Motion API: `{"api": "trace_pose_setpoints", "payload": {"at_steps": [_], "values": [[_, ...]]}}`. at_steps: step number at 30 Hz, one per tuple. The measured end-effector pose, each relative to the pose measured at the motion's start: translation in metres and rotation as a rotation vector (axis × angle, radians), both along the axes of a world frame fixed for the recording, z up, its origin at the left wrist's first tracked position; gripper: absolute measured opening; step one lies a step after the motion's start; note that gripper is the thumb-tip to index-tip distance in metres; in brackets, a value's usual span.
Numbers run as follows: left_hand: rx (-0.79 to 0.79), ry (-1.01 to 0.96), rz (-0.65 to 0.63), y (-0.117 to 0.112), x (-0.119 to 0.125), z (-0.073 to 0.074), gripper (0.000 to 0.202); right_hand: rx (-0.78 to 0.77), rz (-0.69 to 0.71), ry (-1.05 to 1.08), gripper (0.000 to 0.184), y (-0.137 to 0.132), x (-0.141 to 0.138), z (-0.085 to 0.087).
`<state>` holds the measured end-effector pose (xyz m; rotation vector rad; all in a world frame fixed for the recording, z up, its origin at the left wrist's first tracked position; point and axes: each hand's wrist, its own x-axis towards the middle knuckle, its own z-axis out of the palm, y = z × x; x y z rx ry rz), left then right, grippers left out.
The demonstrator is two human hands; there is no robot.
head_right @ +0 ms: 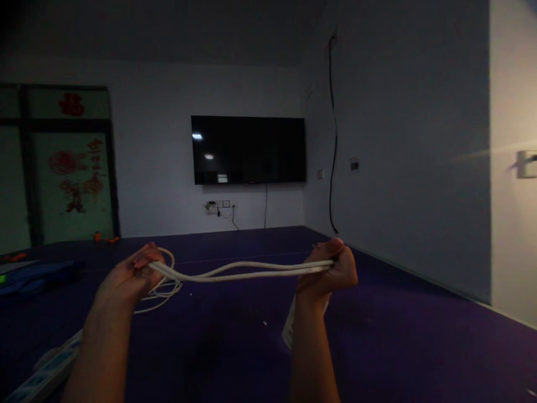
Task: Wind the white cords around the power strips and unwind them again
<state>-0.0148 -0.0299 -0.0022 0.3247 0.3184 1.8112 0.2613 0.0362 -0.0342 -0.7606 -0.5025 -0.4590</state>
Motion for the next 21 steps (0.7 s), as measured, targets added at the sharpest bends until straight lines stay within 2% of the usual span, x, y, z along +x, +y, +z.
{"api": "trace_pose_setpoints", "payload": {"at_steps": [4, 8, 12, 16, 18, 21], "values": [[0.026, -0.025, 0.016, 0.000, -0.015, -0.005, 0.032, 0.038, 0.015, -0.003, 0.054, -0.006, -0.001, 0.006], [0.201, 0.071, -0.079, 0.000, -0.017, -0.010, 0.041, 0.179, 0.136, 0.011, 0.052, -0.004, -0.002, 0.011], [0.326, 0.396, -0.269, 0.001, -0.011, -0.014, 0.054, 0.322, 0.409, 0.028, 0.050, -0.004, 0.000, 0.016], [0.312, 0.714, -0.484, 0.001, 0.004, -0.019, 0.057, 0.419, 0.561, 0.040, 0.052, -0.010, -0.002, 0.022], [0.267, 0.871, -0.500, -0.001, 0.013, -0.020, 0.052, 0.441, 0.626, 0.020, 0.052, -0.012, -0.005, 0.023], [0.157, 1.101, -0.390, -0.002, 0.028, -0.021, 0.041, 0.399, 0.694, -0.043, 0.052, -0.013, -0.010, 0.023]]}}
